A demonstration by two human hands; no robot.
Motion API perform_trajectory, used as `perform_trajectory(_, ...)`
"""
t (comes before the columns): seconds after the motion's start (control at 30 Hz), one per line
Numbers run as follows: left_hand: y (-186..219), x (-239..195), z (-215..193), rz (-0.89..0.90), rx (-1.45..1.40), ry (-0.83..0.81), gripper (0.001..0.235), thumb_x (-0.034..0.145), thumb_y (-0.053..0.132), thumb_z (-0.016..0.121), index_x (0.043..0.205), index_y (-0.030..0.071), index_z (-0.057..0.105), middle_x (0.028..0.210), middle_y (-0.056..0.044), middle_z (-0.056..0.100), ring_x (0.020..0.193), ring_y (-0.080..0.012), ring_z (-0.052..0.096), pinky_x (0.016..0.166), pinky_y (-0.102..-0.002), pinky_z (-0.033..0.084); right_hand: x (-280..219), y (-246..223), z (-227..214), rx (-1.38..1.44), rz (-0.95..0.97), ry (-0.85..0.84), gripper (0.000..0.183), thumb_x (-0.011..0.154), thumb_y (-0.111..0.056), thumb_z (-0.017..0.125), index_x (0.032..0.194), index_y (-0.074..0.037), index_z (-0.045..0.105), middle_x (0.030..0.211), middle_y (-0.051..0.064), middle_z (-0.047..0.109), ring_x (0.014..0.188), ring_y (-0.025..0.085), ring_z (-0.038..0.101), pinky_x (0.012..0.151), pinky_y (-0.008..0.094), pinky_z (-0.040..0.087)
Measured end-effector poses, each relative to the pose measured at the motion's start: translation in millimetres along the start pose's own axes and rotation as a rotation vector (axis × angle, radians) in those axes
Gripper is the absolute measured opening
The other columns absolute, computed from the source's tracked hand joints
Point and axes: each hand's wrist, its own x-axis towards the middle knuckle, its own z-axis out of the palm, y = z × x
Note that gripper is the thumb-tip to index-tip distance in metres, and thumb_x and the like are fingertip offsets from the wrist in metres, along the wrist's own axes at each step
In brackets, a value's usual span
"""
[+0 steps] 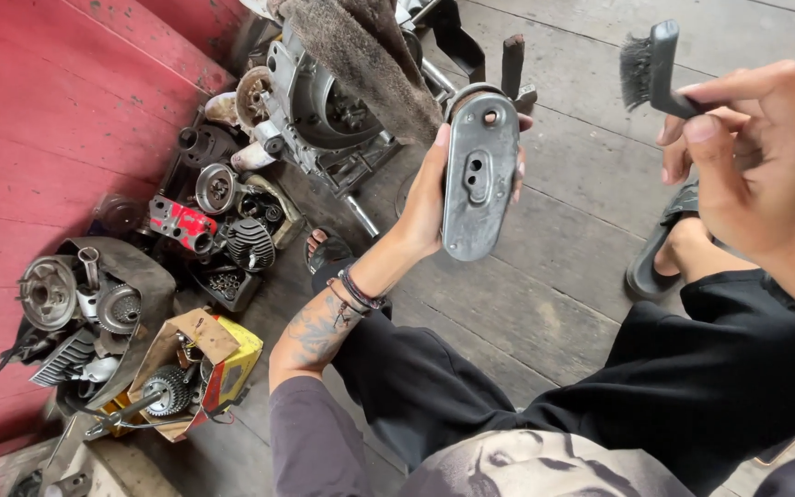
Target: Cleaning a metal engine component using a wire brush to remove dirt and debris
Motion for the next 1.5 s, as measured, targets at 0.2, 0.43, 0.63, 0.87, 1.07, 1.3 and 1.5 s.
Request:
perform_trajectory(0.2,-5,5,0,-0.101,-0.221,-0.053,0.072,0.107,0.062,0.044,0.147,0.002,0.048,0.107,-0.013,0.063,0.089,-0.0214,0.062,0.082,-0.037,0.057,0,0,2,0.047,0.077,-0.091,0.024,0.119,-0.019,0.030,0.118,0.005,0.023,0.068,0.027,0.040,0.042,0.022,0.034,0.046,0.032,0.031)
perform_trajectory(0.43,-8,11,12,-0.027,0.190,0.193,0.071,0.106,0.058,0.041,0.130,-0.005,0.061,0.100,-0.023,0.074,0.083,-0.0282,0.074,0.078,-0.039,0.064,-20,6,1,-0.152,-0.073,-0.104,0.023,0.110,-0.001,0.062,0.118,0.021,0.061,0.089,0.024,0.064,0.057,0.018,0.050,0.054,0.029,0.038)
perform_trajectory(0.63,-12,15,19,0.176,0.580,0.287,0.052,0.107,0.057,0.032,0.095,0.015,0.060,0.083,0.002,0.057,0.075,-0.0089,0.053,0.076,-0.028,0.047,-23,-6,1,-0.478,-0.298,-0.287,0.014,0.100,-0.005,0.080,0.109,0.006,0.079,0.087,0.020,0.074,0.054,0.016,0.054,0.042,0.026,0.036)
perform_trajectory(0.87,-21,13,16,0.322,0.752,0.311,0.050,0.112,0.054,0.029,0.109,0.014,0.059,0.094,0.003,0.058,0.087,-0.0095,0.051,0.087,-0.029,0.044,-22,-14,4,-0.578,-0.290,-0.233,0.008,0.106,-0.002,0.083,0.112,0.003,0.081,0.080,0.009,0.068,0.051,0.013,0.041,0.047,0.025,0.026)
perform_trajectory(1.07,-24,14,15,0.255,0.733,0.327,0.048,0.110,0.051,0.029,0.096,0.015,0.057,0.085,0.003,0.057,0.079,-0.0089,0.049,0.078,-0.027,0.041,-25,-8,3,-0.612,-0.336,-0.171,0.007,0.107,-0.001,0.085,0.111,0.003,0.082,0.082,0.010,0.071,0.053,0.014,0.046,0.045,0.026,0.027)
perform_trajectory(1.3,-20,14,21,0.099,0.642,0.294,0.057,0.109,0.055,0.033,0.108,0.010,0.067,0.095,-0.003,0.070,0.088,-0.0119,0.063,0.088,-0.029,0.049,-28,-7,-3,-0.760,-0.459,-0.152,0.006,0.107,-0.001,0.089,0.112,-0.003,0.087,0.086,0.006,0.076,0.057,0.014,0.052,0.047,0.027,0.033)
perform_trajectory(1.5,-22,14,20,0.207,0.813,0.323,0.049,0.108,0.055,0.029,0.094,0.015,0.054,0.085,0.003,0.054,0.080,-0.0087,0.049,0.080,-0.027,0.042,-28,-14,-5,-0.839,-0.432,-0.218,0.007,0.108,-0.009,0.086,0.114,-0.010,0.087,0.083,0.000,0.070,0.055,0.012,0.048,0.046,0.025,0.033)
